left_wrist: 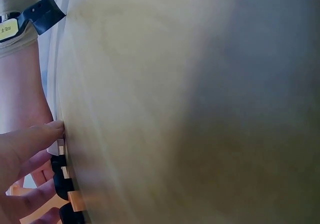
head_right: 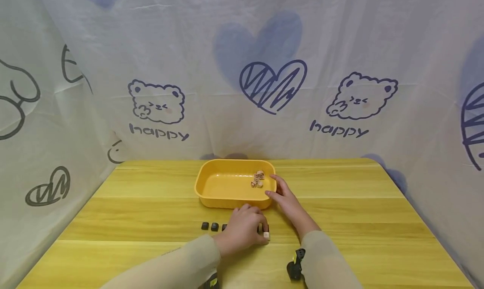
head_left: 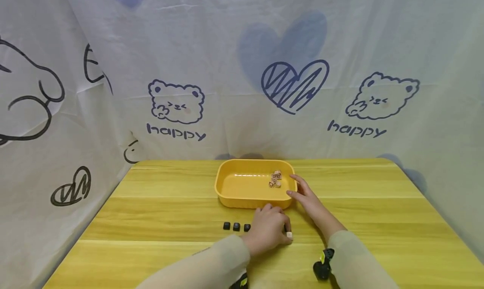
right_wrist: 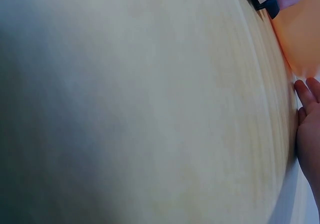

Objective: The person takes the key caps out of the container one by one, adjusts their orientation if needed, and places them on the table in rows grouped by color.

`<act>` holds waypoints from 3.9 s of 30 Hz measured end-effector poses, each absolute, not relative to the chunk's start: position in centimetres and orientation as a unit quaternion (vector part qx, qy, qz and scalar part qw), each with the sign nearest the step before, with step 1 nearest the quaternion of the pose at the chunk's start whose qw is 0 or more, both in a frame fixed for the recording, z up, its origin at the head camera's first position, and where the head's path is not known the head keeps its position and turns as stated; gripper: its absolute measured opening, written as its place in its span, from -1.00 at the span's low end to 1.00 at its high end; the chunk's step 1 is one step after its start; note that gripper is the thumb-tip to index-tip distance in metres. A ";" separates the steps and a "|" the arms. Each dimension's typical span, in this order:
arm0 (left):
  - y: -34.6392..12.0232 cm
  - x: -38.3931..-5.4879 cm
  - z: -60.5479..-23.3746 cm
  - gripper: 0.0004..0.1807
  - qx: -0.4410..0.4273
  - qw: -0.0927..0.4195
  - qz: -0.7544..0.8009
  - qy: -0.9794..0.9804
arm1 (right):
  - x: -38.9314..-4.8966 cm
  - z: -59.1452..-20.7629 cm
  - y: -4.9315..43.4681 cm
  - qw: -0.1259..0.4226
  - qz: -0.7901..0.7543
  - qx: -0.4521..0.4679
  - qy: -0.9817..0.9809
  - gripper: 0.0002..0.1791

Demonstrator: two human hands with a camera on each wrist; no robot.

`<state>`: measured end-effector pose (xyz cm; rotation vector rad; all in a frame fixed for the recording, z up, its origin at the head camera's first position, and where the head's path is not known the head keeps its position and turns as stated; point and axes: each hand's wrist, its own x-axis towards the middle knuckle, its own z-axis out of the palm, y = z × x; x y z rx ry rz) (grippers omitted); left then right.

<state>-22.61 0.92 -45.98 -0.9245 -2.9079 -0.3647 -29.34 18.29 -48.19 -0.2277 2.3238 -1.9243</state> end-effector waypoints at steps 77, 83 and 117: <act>-0.7 -33.8 -43.1 -0.64 -0.275 -0.078 -0.156 -0.945 | -29.4 -48.3 18.6 0.046 -0.635 -0.084 0.766 -0.33; -0.6 -34.1 -43.4 -0.65 -0.285 -0.075 -0.150 -0.944 | -29.5 -48.4 18.5 0.050 -0.636 -0.084 0.765 -0.33; -2.0 -32.8 -41.4 -0.78 -0.252 -0.049 -0.260 -0.931 | -29.5 -48.7 18.5 0.044 -0.640 -0.074 0.764 -0.35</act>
